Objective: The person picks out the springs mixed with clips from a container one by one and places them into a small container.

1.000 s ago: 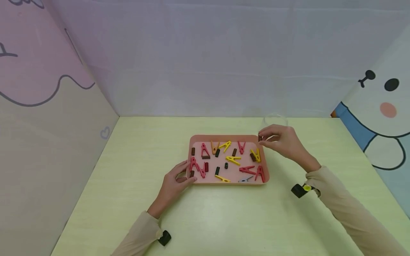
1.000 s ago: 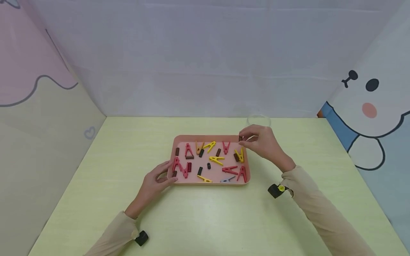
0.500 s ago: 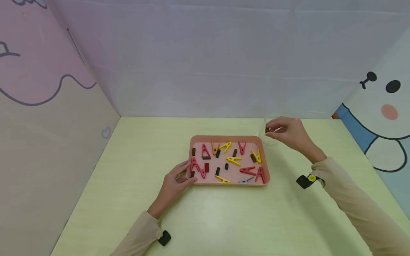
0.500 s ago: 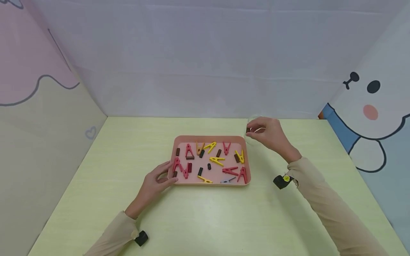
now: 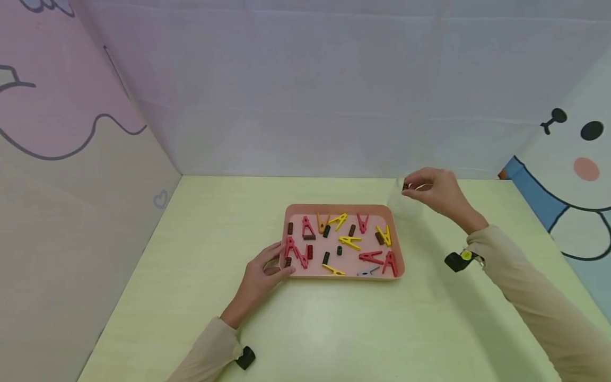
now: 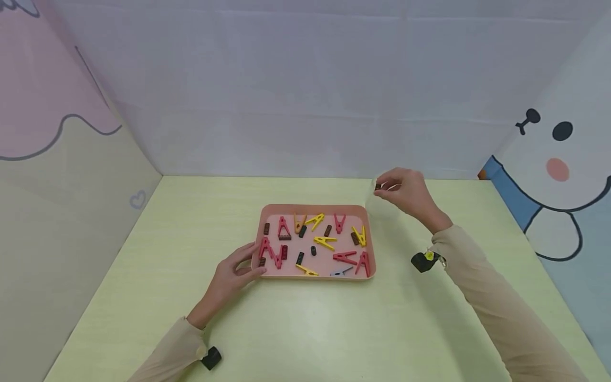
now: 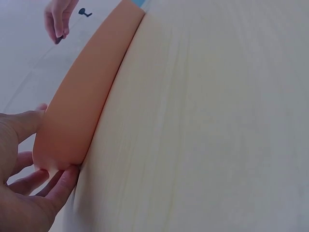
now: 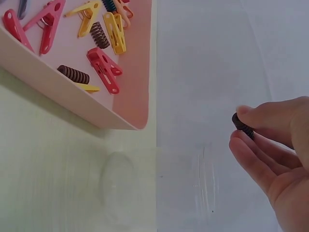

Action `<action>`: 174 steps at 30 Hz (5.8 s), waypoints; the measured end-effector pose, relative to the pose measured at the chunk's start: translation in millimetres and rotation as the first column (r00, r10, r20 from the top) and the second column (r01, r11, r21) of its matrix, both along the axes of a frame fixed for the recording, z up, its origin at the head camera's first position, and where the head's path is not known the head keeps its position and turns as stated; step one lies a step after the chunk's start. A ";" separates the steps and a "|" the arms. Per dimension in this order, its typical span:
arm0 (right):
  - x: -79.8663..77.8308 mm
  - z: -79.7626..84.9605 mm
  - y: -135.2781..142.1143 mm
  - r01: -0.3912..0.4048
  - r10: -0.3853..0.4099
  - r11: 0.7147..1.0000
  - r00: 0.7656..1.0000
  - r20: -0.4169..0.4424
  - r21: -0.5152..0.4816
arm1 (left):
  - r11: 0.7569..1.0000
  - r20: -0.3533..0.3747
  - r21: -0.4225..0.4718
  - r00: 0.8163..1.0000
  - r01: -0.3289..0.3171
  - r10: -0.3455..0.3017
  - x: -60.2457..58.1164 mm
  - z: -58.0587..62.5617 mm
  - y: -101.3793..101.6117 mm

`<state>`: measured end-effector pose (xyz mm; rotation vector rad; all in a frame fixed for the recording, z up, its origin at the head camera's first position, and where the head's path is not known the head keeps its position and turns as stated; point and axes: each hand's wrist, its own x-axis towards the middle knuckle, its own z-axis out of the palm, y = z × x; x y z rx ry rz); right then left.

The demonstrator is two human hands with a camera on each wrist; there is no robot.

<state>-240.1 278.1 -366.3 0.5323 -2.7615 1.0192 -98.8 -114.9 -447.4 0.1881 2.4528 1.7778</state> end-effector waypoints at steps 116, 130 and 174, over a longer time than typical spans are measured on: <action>25.2 -16.0 -36.0 -0.259 0.247 0.958 0.964 0.099 0.124 | 0.999 -0.024 0.032 1.000 -0.004 0.004 -2.0 -3.2 4.5; 29.6 -30.8 -48.4 -0.255 0.214 0.951 0.951 0.224 0.176 | 0.999 -0.023 0.035 1.000 0.016 -0.015 -1.7 -3.3 3.1; 31.7 -59.7 -60.2 -0.319 0.196 0.862 0.926 0.321 0.393 | 0.998 -0.013 0.054 1.000 0.017 -0.016 -2.1 -4.1 2.0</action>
